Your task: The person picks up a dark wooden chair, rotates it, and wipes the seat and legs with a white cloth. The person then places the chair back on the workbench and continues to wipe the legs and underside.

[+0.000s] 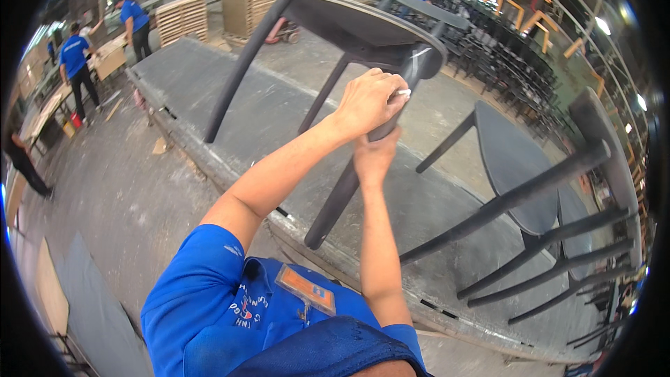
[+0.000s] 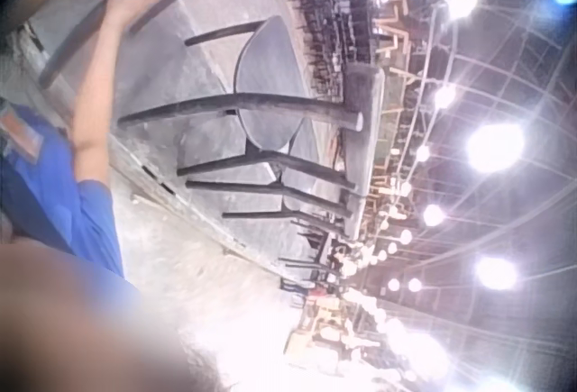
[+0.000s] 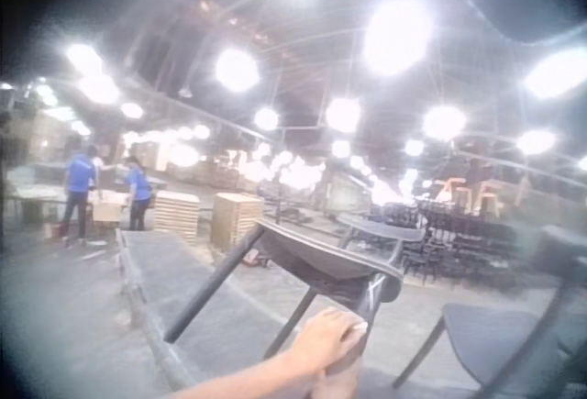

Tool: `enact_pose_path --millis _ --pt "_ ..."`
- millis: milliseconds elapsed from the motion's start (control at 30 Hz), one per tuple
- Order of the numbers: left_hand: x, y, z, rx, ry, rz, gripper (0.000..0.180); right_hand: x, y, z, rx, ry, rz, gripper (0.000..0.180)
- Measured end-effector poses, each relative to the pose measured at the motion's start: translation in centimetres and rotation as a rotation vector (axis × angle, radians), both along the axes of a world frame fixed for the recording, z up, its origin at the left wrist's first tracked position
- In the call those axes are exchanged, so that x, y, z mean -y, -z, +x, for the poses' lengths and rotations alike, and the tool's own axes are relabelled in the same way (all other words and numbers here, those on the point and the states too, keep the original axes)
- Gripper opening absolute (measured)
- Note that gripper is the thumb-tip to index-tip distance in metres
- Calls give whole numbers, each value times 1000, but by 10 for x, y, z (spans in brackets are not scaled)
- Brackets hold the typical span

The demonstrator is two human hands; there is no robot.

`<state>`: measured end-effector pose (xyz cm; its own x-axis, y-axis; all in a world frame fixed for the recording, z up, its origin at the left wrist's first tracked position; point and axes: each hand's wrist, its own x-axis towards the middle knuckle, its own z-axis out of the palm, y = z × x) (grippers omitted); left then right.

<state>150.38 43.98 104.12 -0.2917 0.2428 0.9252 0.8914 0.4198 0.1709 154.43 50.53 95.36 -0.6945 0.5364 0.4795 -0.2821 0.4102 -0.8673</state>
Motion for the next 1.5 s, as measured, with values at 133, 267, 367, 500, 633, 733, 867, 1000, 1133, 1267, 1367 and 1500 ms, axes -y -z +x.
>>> enact_pose_path --millis 133,267,367,500,633,733,867,1000,1133,1267,1367,1500 --pt "62 33 -10 -9 -104 241 12 -5 -3 -18 -12 84 81 64" --pt "143 104 -17 555 -233 340 17 -16 -2 -36 -27 71 90 57" --pt "206 155 -29 677 -368 459 18 -21 -1 -47 -9 3 -33 50" --pt "300 202 -63 606 -465 812 18 -18 -1 -52 -59 31 -32 46" --pt "365 226 -97 629 -474 942 20 -15 -6 -54 -96 -13 -58 35" --pt "377 229 -113 736 -407 827 19 -20 -9 -59 -81 16 -49 34" --pt "363 234 -107 452 -535 382 21 -27 -11 -65 -47 12 -73 34" --pt "366 249 -77 143 -527 2 28 -28 -13 -65 -13 27 -73 33" --pt "386 229 -91 173 -375 104 17 -21 -13 -63 37 89 -9 35" --pt "358 194 -154 466 -168 481 26 -5 3 -44 59 63 -60 35" --pt "336 184 -184 550 -294 367 31 18 32 -13 141 8 -127 33" --pt "333 184 -186 659 -434 342 33 59 98 38 58 -305 -510 49"
